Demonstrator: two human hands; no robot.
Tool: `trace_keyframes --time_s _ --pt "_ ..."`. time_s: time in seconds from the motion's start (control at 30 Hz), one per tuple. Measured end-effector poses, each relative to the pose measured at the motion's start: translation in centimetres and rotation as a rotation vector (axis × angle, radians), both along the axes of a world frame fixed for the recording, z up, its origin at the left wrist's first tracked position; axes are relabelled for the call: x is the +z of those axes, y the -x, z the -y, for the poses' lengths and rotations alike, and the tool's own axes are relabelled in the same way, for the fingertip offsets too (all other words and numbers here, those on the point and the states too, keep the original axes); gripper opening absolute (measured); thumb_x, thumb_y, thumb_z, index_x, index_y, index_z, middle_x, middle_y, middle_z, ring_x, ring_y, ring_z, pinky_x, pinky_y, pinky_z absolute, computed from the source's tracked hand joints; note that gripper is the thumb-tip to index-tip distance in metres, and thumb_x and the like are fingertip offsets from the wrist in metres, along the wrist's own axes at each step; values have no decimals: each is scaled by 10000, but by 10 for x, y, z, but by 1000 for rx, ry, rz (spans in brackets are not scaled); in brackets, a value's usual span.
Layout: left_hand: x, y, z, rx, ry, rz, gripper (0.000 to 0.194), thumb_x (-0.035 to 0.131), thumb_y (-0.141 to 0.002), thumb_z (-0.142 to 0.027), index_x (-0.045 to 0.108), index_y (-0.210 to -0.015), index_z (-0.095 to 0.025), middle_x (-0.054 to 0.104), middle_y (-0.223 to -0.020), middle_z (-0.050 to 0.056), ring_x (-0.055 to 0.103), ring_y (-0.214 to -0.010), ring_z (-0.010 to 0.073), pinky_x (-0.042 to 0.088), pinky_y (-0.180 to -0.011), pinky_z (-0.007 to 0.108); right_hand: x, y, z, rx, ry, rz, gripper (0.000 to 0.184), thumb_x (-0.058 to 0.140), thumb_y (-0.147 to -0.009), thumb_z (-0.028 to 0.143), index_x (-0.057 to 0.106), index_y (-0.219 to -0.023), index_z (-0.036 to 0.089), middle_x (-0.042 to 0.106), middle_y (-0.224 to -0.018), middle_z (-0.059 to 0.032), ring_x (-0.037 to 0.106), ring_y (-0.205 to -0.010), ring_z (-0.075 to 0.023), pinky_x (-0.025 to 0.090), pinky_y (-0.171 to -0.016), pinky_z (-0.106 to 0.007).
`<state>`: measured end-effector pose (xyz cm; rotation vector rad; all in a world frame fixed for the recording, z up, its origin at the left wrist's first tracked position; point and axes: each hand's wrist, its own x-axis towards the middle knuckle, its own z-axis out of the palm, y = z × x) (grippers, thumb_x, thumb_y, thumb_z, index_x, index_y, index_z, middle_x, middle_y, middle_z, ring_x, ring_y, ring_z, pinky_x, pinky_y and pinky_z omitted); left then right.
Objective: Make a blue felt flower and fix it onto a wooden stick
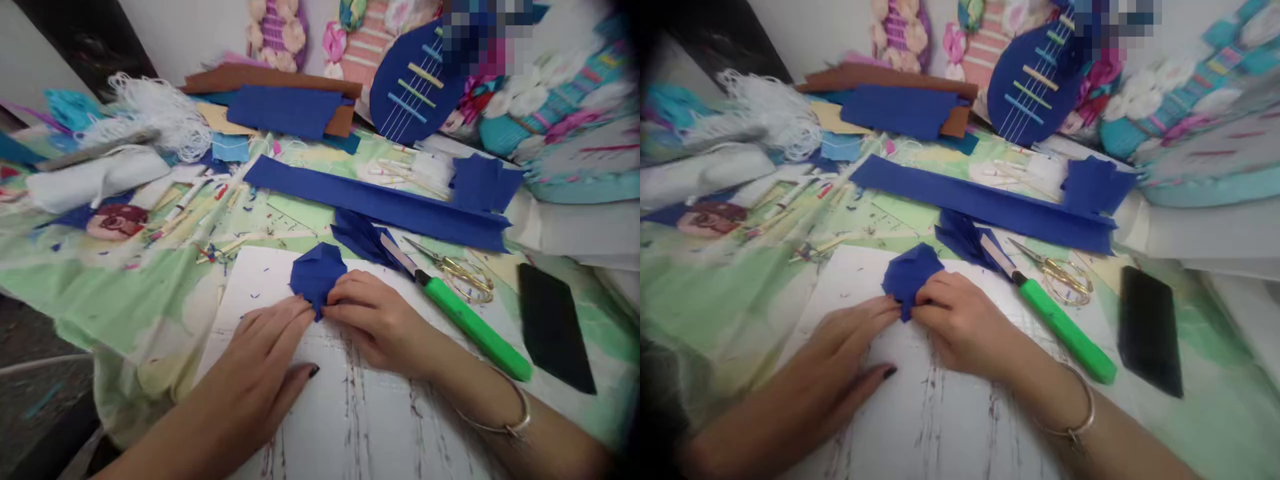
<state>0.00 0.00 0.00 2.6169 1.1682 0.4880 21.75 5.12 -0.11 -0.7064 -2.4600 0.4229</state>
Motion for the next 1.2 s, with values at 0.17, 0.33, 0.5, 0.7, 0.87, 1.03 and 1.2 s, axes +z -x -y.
trace_keyframes --time_s 0.17,0.33,0.5,0.7,0.87,1.03,1.2 --pt "4 8 -38 -70 127 47 294 353 -920 -116 486 -1172 -186 577 -1158 69 520 -1098 189 422 -951 342 2 2 3 32 -35 64 231 461 -787 25 635 -909 114 611 -951 -132 513 -916 -213 487 -765 -373" --pt "9 3 -82 -115 250 66 163 467 -878 -174 575 -1001 -180 600 -1003 55 541 -968 197 437 -841 326 4 3 5 53 -48 161 241 462 -780 23 625 -945 85 615 -924 -137 524 -943 -219 491 -774 -357" --pt "11 5 -96 -160 388 105 115 499 -866 -181 610 -891 -200 616 -879 11 546 -855 158 417 -765 273 3 1 4 69 -91 205 216 484 -820 67 624 -979 111 635 -929 -117 538 -942 -214 485 -771 -367" --pt "10 7 -93 -145 415 111 123 489 -878 -196 611 -883 -212 602 -855 6 528 -851 161 397 -736 267 4 0 5 47 -135 158 226 488 -832 88 654 -983 114 652 -929 -103 550 -938 -216 482 -764 -369" --pt "9 5 -92 -97 406 126 127 502 -861 -174 602 -930 -211 595 -821 -1 527 -823 155 388 -725 265 5 1 5 45 -133 147 231 497 -828 91 659 -992 109 653 -926 -108 562 -939 -216 481 -754 -369" --pt "8 4 -91 -105 396 122 115 509 -856 -166 598 -915 -209 591 -813 -2 524 -837 158 386 -736 269 5 2 5 38 -147 142 221 479 -846 100 668 -960 110 657 -886 -106 574 -933 -216 473 -759 -370" --pt "7 4 -91 -95 378 122 132 511 -852 -170 596 -943 -214 593 -816 0 530 -825 158 392 -728 270 6 3 5 41 -167 173 225 457 -856 97 662 -949 114 665 -909 -107 577 -928 -212 454 -754 -367"
